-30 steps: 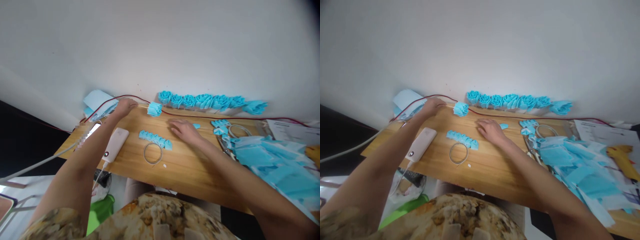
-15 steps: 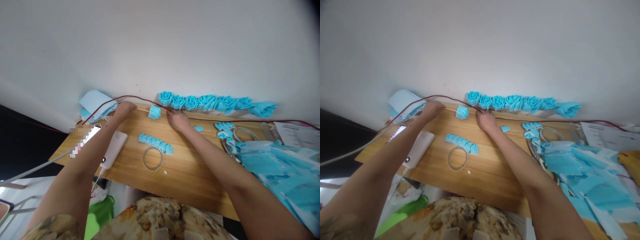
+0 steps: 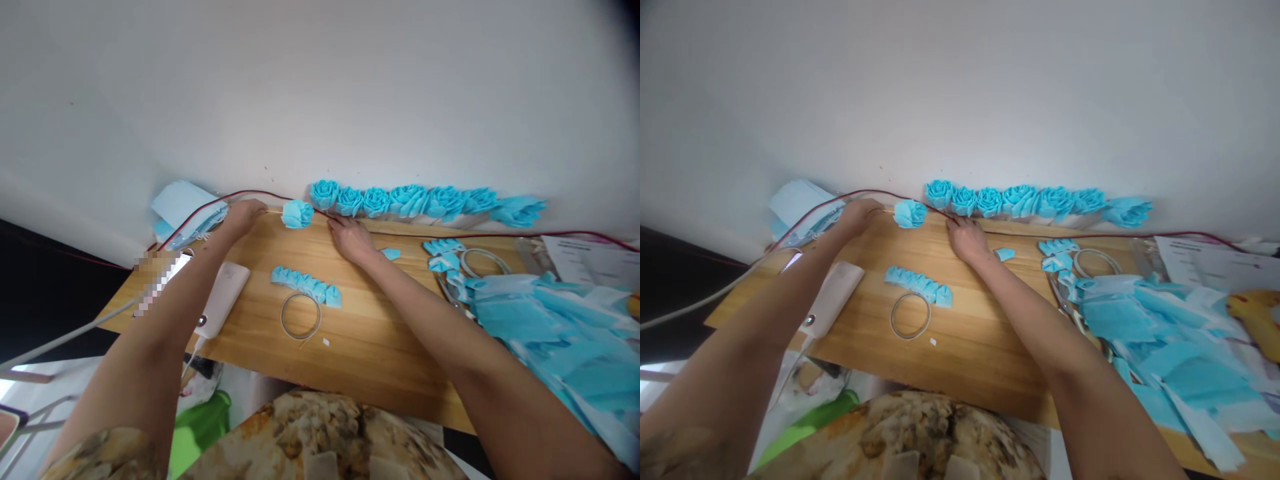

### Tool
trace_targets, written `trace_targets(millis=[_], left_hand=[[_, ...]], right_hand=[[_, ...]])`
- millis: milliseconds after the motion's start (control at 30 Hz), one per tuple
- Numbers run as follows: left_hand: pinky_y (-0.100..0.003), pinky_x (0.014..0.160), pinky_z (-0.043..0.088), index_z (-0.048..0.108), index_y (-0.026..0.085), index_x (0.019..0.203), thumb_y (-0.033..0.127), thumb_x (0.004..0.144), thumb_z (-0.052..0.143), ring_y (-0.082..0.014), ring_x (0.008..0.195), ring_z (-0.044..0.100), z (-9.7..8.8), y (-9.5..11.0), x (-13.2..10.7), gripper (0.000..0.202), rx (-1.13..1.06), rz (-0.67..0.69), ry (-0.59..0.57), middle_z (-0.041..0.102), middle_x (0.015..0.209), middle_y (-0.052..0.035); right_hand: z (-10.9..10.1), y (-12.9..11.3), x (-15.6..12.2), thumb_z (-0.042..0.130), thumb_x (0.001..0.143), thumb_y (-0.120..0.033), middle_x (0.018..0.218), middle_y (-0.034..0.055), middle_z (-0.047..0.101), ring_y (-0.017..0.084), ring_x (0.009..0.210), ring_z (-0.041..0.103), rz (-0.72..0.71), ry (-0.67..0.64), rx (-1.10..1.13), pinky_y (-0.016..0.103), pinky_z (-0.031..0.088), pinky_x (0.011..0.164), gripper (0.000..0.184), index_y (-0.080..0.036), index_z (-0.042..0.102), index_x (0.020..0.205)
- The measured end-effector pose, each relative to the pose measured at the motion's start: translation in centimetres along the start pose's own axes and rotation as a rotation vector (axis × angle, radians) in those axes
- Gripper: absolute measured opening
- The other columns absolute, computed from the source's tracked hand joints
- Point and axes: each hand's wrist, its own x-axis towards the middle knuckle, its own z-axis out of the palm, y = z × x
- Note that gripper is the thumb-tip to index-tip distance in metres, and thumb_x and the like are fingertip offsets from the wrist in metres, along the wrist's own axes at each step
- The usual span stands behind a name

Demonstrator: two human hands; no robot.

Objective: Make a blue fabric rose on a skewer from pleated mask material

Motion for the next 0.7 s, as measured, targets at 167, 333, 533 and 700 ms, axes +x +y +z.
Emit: trace_targets(millis=[167, 333, 533, 700], left_hand=[[-0.031, 0.080, 0.051, 0.070, 0.018, 0.090, 0.030, 0.094, 0.042, -0.0214, 0.084, 0.069, -0.3, 1.0, -0.6, 0.031, -0.212, -0.072, 0.037, 0.077, 0.093, -0.0088], [-0.029, 0.082, 0.052, 0.070, 0.018, 0.098, 0.031, 0.096, 0.040, -0.0207, 0.088, 0.069, 0.0, 2.3, -0.7, 0.033, -0.276, -0.024, 0.011, 0.078, 0.098, -0.0083], [-0.032, 0.092, 0.053, 0.074, 0.018, 0.102, 0.029, 0.094, 0.045, -0.0249, 0.102, 0.071, 0.6, 0.8, -0.4, 0.031, -0.080, 0.021, -0.046, 0.079, 0.109, -0.0107], [-0.038, 0.100, 0.051, 0.076, 0.014, 0.112, 0.017, 0.088, 0.042, -0.0292, 0.112, 0.070, 0.9, -0.5, 0.4, 0.041, 0.079, 0.049, -0.074, 0.077, 0.121, -0.0160]], right_hand=[[0.2, 0.0, 0.0, 0.036, 0.106, -0.020, 0.153, 0.0158, 0.058, 0.032, 0.133, 0.053, -0.019, 0.020, 0.008, 0.046, 0.043, 0.108, 0.047, -0.014, 0.061, 0.145], [0.2, 0.1, 0.0, 0.037, 0.107, -0.023, 0.153, 0.0154, 0.058, 0.033, 0.135, 0.053, -0.022, 0.021, 0.008, 0.046, 0.043, 0.109, 0.046, -0.013, 0.061, 0.145], [0.4, 0.1, -0.1, 0.035, 0.108, -0.023, 0.155, 0.0154, 0.057, 0.033, 0.137, 0.051, -0.017, 0.023, 0.008, 0.046, 0.043, 0.109, 0.047, -0.013, 0.059, 0.147], [0.8, 0.1, 0.0, 0.033, 0.108, -0.022, 0.153, 0.0170, 0.058, 0.034, 0.135, 0.052, -0.009, 0.023, 0.008, 0.047, 0.041, 0.109, 0.048, -0.013, 0.059, 0.147]])
